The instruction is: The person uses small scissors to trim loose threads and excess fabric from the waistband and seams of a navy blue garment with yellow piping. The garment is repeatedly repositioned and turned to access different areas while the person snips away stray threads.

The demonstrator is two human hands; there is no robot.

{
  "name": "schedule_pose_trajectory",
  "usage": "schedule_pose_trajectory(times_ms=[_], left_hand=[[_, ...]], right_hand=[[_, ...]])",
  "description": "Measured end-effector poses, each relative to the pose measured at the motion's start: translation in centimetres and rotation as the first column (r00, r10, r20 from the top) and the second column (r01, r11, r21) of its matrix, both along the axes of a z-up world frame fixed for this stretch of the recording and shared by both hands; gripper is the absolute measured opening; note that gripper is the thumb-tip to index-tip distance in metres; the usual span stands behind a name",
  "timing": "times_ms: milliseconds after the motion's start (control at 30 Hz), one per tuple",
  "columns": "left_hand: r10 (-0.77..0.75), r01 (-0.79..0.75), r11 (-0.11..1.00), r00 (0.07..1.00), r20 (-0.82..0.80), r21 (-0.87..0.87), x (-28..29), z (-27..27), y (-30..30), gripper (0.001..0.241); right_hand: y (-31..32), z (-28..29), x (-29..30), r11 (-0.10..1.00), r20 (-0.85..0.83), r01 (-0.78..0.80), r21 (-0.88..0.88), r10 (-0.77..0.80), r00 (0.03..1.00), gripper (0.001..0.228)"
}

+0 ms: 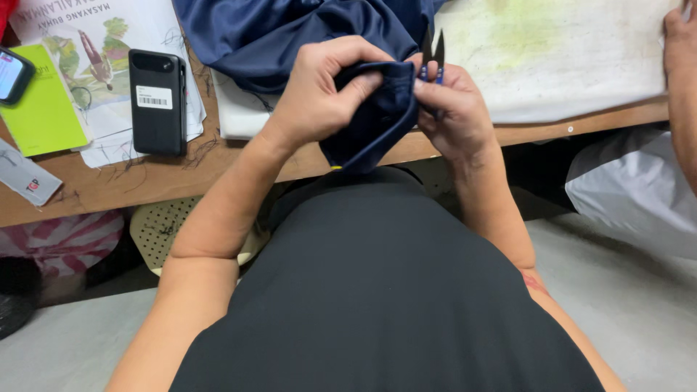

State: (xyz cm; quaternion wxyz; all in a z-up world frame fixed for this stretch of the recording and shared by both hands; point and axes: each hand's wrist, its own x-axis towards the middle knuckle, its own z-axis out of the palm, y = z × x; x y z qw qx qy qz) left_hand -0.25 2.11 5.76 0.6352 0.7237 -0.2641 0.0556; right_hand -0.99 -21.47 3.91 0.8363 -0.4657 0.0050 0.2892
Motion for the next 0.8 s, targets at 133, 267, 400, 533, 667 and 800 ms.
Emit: schedule_pose_trajectory(times_ms=[133, 267, 400, 533, 667, 800], left_hand=[[-0.406, 0.128, 0.874, 0.724, -0.557, -0.469, -0.6, -2.0, -0.2, 0.011], [-0.391, -0.009, 0.822, 0.718, -0.575, -0.57, -1.3, -3.3, -1.2, 0.01], [-0.272, -0.109, 0.839, 0.764, -0.585, -0.533, -1.9, -3.7, -1.9, 0.009], [-0.293, -0.201, 0.788, 0.709, -0.642, -0.582, -2.0, -2.6, -3.4, 0.012], [-0.297, -0.219, 0.757, 0.724, -0.623, -0.615, -2.7, -1.7, -5.3, 0.021], [-0.079, -0.197, 0.855, 0.865, -0.496, -0.479, -3.5, -1.5, -6.7, 0.03]], right_hand=[[0.5, 1.1, -1.2, 0.983, 0.081, 0.115, -0.141, -0.104, 0.991, 0.014], [0.4, 1.4, -0.8, 0.9, 0.393, 0.15, -0.41, 0.025, 0.919, 0.021], [-1.3, 1.2, 0.6, 0.821, 0.587, 0.215, -0.529, 0.17, 0.792, 0.011], [-3.3, 2.7, 1.6, 0.788, 0.649, 0.267, -0.555, 0.209, 0.732, 0.018], [-3.3, 3.6, 1.1, 0.809, 0.86, 0.387, -0.442, 0.259, 0.44, 0.027], [-2.7, 2.2, 2.0, 0.799, 0.924, 0.463, -0.383, 0.336, 0.184, 0.019]])
